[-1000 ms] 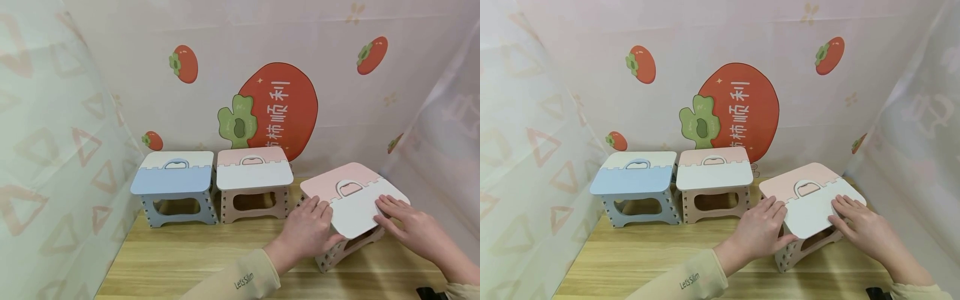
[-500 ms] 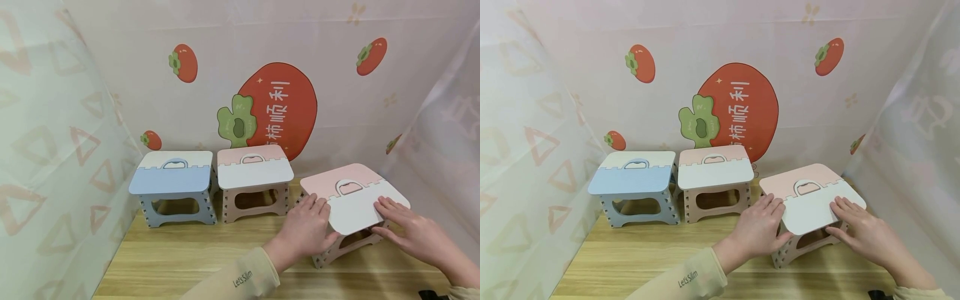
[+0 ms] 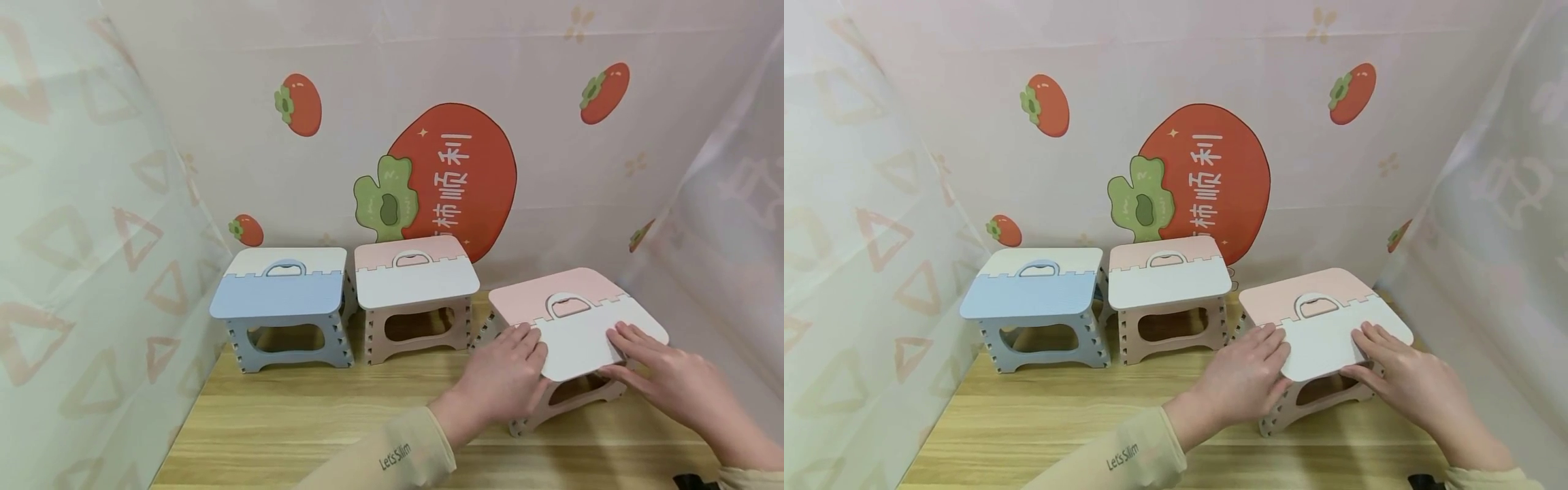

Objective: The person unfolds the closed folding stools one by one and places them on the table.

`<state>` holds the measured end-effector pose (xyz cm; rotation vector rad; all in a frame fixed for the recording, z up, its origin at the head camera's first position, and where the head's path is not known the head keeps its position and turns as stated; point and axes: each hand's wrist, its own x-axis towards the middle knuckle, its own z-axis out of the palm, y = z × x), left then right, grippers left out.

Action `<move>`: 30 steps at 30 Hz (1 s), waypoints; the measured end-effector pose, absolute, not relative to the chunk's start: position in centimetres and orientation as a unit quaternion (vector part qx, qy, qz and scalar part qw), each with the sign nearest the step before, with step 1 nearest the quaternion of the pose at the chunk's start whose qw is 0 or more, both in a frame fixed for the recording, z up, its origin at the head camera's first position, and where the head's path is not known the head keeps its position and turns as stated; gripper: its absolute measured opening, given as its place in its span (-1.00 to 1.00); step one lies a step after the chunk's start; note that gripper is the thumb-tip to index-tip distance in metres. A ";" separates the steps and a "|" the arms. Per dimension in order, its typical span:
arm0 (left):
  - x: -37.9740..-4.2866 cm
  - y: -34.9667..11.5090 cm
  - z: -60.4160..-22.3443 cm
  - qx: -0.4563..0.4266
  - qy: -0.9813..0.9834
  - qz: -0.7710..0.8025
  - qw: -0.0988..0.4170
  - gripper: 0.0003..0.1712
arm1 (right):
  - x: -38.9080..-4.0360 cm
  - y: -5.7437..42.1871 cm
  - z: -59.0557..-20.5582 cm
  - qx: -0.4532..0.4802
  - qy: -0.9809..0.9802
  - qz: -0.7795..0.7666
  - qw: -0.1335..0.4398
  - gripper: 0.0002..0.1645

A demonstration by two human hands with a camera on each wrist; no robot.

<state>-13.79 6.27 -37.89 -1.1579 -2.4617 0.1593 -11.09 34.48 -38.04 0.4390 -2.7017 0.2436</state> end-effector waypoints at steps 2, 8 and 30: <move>-13.7 6.4 -38.0 -0.430 -0.874 0.056 0.219 -0.48 | -11.0 34.3 -37.9 0.150 -0.966 0.084 0.191 -0.13; -13.6 6.5 -38.4 -0.451 -0.855 0.047 0.252 -0.53 | -11.0 34.0 -37.8 0.141 -0.968 0.080 0.193 -0.15; -14.8 6.3 -38.0 -0.444 -0.872 0.049 0.202 -0.52 | -10.4 33.3 -37.8 0.162 -0.947 0.019 0.278 -0.29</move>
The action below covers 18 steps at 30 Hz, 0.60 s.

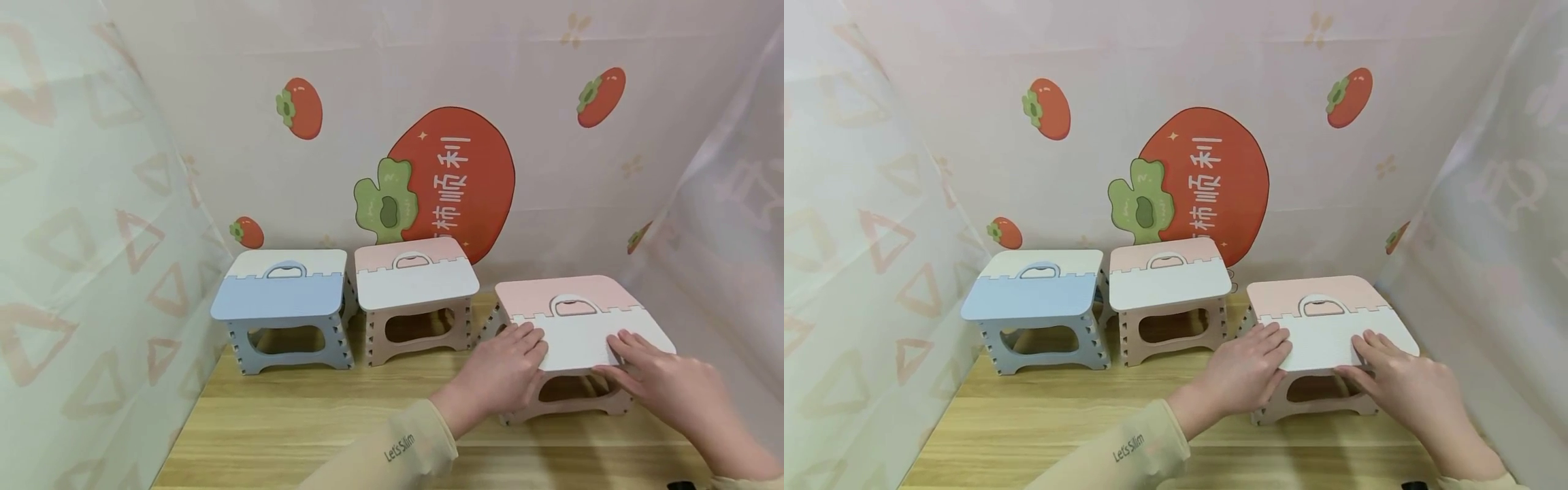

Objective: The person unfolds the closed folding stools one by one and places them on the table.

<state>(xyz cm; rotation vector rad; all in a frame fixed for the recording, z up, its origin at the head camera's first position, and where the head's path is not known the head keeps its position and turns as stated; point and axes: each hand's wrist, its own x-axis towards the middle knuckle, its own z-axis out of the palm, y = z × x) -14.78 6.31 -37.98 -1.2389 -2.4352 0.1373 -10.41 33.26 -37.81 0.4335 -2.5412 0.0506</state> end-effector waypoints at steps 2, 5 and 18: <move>-15.0 6.2 -38.1 -0.442 -0.873 0.046 0.200 -0.52 | -10.6 33.2 -38.0 0.166 -0.945 0.022 0.283 -0.30; -15.4 6.1 -38.1 -0.436 -0.876 0.041 0.203 -0.53 | -10.8 33.5 -38.4 0.172 -0.941 0.036 0.290 -0.31; -17.5 5.6 -37.9 -0.406 -0.896 0.043 0.173 -0.53 | -13.0 33.9 -39.8 0.216 -0.919 0.090 0.317 -0.39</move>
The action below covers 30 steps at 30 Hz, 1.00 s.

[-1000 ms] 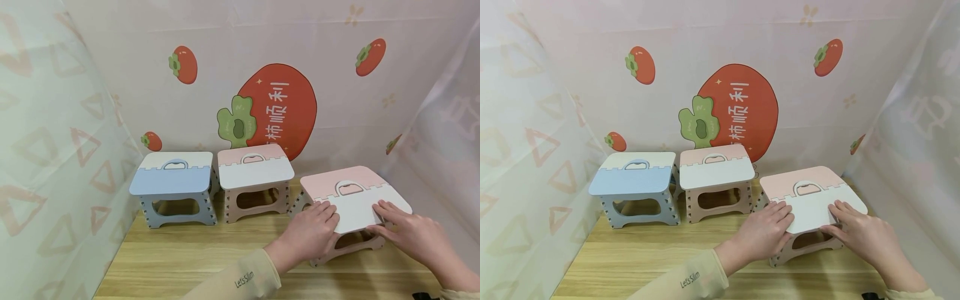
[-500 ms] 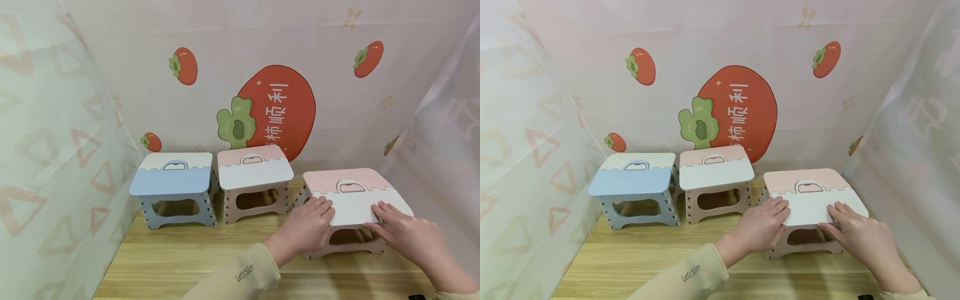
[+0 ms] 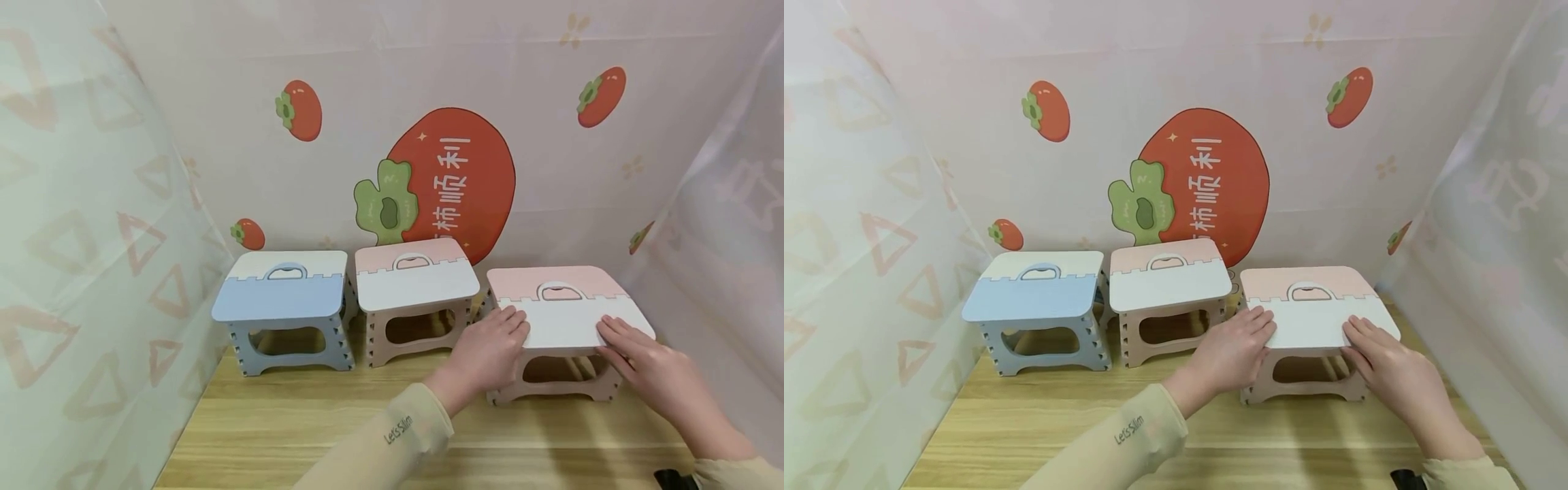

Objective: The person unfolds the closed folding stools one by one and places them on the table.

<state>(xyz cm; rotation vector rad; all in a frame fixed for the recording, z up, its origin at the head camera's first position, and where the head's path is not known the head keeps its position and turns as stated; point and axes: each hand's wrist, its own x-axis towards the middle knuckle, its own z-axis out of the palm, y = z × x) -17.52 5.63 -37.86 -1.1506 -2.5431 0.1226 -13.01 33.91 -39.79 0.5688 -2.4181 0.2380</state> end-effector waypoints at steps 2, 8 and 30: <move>-17.9 5.6 -37.9 -0.400 -0.898 0.049 0.177 -0.52 | -13.3 33.5 -39.6 0.210 -0.923 0.078 0.313 -0.42; -18.7 5.3 -38.3 -0.380 -0.904 0.056 0.190 -0.51 | -14.7 32.4 -39.2 0.213 -0.924 0.059 0.313 -0.21; -18.4 4.9 -39.6 -0.391 -0.897 0.095 0.181 -0.45 | -18.1 30.3 -39.0 0.174 -0.945 0.064 0.268 -0.52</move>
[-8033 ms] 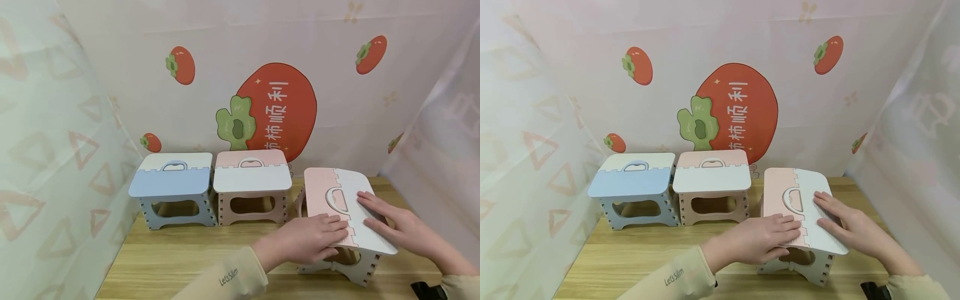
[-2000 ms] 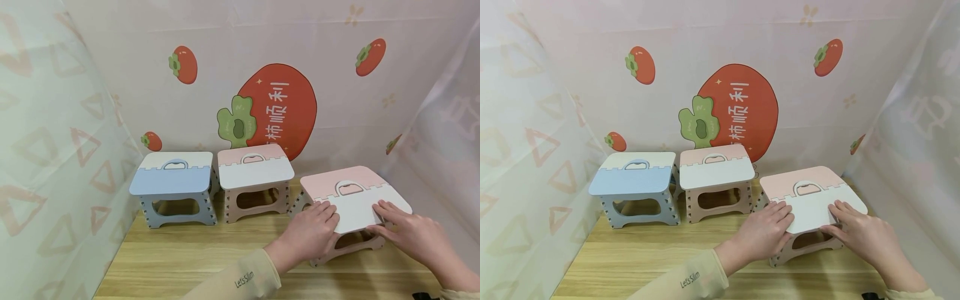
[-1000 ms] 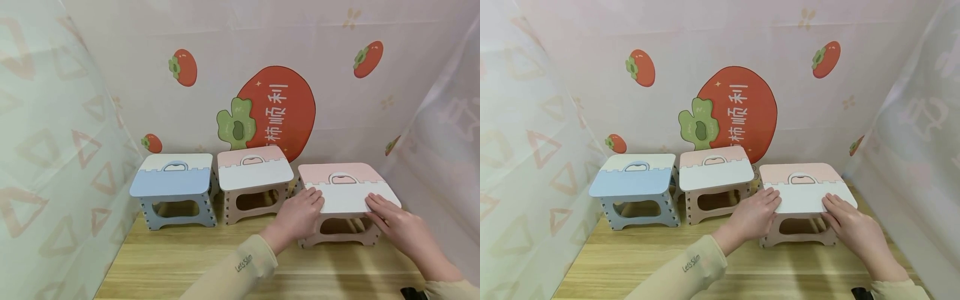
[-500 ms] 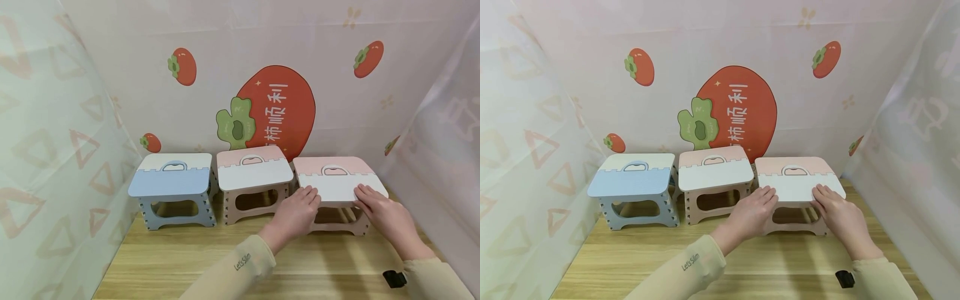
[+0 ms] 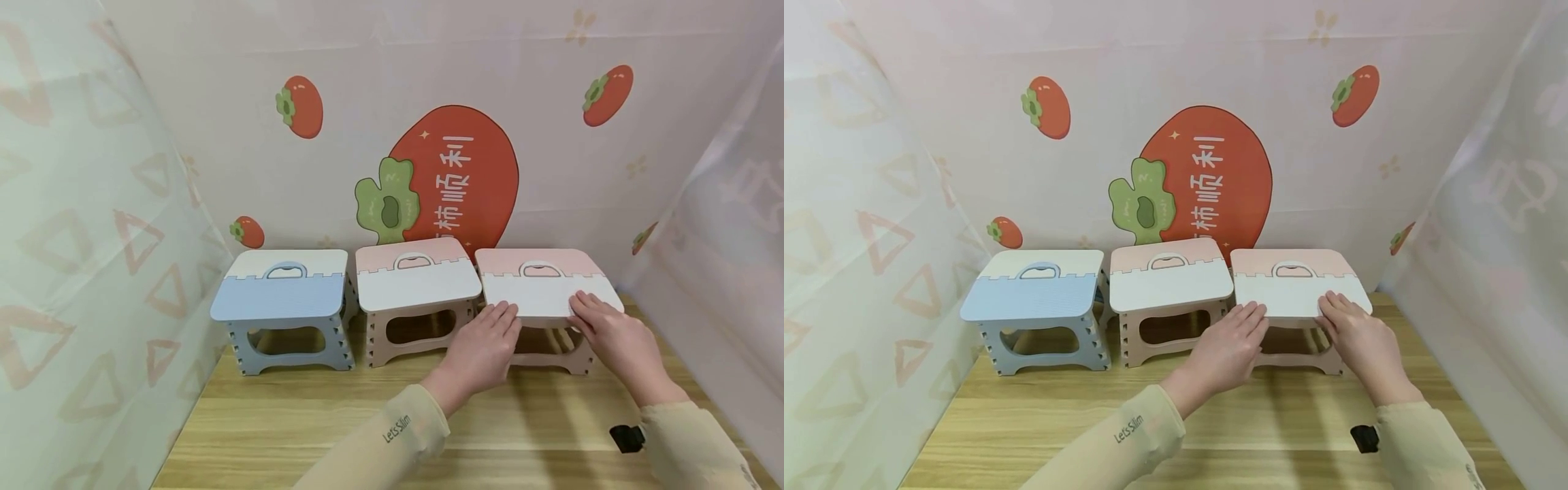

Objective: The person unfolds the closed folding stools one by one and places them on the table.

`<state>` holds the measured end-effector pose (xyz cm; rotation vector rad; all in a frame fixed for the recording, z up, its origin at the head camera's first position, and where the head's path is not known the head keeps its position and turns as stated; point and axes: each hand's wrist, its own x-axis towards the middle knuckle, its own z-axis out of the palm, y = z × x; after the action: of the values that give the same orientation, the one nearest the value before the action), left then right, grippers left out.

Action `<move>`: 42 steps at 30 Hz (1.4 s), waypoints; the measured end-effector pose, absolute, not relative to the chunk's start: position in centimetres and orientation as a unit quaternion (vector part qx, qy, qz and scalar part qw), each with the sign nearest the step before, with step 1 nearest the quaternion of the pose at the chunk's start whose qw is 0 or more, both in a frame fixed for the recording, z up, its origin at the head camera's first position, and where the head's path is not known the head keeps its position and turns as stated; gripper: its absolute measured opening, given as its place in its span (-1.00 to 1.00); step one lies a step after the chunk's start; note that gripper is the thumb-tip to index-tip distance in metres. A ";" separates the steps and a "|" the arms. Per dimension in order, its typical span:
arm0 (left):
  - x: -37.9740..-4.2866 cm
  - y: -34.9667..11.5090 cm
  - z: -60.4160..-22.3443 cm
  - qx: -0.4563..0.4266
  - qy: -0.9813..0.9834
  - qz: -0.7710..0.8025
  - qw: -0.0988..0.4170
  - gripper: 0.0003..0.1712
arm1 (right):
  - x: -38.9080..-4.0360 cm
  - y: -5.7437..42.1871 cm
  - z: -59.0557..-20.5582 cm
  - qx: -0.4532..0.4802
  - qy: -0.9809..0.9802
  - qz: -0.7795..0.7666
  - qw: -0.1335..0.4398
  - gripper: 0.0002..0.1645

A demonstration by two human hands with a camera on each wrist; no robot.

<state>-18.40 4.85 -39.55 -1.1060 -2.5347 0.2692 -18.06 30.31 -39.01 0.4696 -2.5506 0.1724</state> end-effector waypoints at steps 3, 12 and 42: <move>-18.5 4.9 -39.4 -0.388 -0.900 0.099 0.172 -0.44 | -18.3 30.3 -39.0 0.178 -0.945 0.061 0.268 -0.52; -18.9 5.2 -39.5 -0.367 -0.911 0.112 0.148 -0.40 | -19.3 30.3 -38.8 0.176 -0.949 0.067 0.253 -0.48; -19.5 3.6 -39.4 -0.368 -0.912 0.116 0.138 -0.42 | -19.8 28.5 -39.2 0.181 -0.945 0.084 0.261 -0.50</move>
<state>-19.47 3.56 -39.38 -1.0629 -2.6387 0.3350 -19.78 28.54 -39.25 0.4902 -2.5579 0.2281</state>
